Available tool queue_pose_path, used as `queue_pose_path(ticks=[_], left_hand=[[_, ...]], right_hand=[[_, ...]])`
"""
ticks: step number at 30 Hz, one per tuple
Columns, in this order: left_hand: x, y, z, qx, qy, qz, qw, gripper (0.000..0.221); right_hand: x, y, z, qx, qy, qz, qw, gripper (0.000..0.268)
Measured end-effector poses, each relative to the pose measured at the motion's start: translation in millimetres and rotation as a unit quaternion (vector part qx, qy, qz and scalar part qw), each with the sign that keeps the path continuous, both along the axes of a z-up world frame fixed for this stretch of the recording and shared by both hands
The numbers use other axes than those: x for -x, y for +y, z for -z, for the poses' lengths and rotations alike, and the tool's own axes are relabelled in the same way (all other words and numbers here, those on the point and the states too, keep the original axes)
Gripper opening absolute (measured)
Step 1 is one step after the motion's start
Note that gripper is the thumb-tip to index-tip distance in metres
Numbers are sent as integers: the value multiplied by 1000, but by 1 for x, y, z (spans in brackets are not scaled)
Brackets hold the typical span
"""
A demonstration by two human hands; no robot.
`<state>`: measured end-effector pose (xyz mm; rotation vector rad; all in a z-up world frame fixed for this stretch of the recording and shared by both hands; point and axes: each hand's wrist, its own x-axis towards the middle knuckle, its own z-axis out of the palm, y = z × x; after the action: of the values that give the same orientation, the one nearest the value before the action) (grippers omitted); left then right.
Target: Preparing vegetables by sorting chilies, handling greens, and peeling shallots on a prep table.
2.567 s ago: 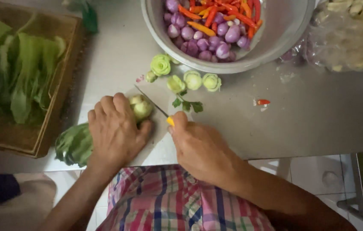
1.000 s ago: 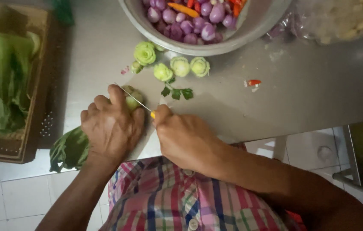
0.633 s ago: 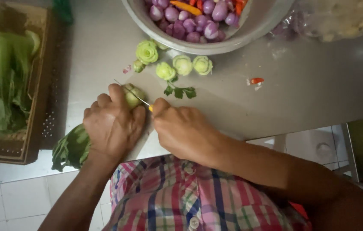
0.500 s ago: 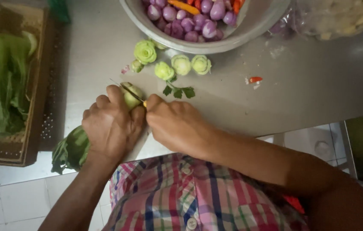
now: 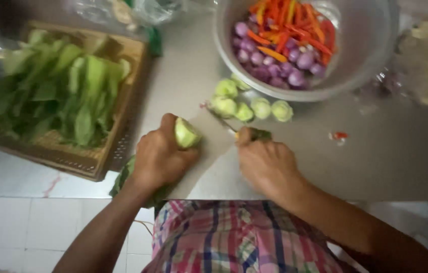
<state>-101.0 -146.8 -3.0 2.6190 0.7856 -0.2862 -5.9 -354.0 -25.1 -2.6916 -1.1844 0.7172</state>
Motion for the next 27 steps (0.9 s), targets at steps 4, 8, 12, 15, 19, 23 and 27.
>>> queue_pose_path(ticks=[4, 8, 12, 15, 19, 23, 27], left_hand=[[11, 26, -78, 102, -123, -76, 984, 56], [2, 76, -133, -77, -86, -106, 988, 57], [-24, 161, -82, -265, -33, -40, 963, 69], [-39, 167, -65, -210, -6, -66, 976, 74], [-47, 174, -25, -206, 6, -62, 977, 93], [-39, 162, -36, -194, -101, -72, 973, 104], [-38, 145, -34, -174, -7, -14, 985, 115]], right_hand=[[-11, -6, 21, 7, -115, 18, 993, 33], [-20, -18, 42, -40, -295, 5, 955, 38], [-20, -17, 24, -41, -284, 10, 958, 36], [-19, -15, 13, -32, -250, 27, 967, 38], [-19, -14, 2, -56, -215, 27, 975, 36], [-13, -11, -7, -126, -255, -6, 959, 30], [-12, -1, -6, -139, -234, -20, 962, 29]])
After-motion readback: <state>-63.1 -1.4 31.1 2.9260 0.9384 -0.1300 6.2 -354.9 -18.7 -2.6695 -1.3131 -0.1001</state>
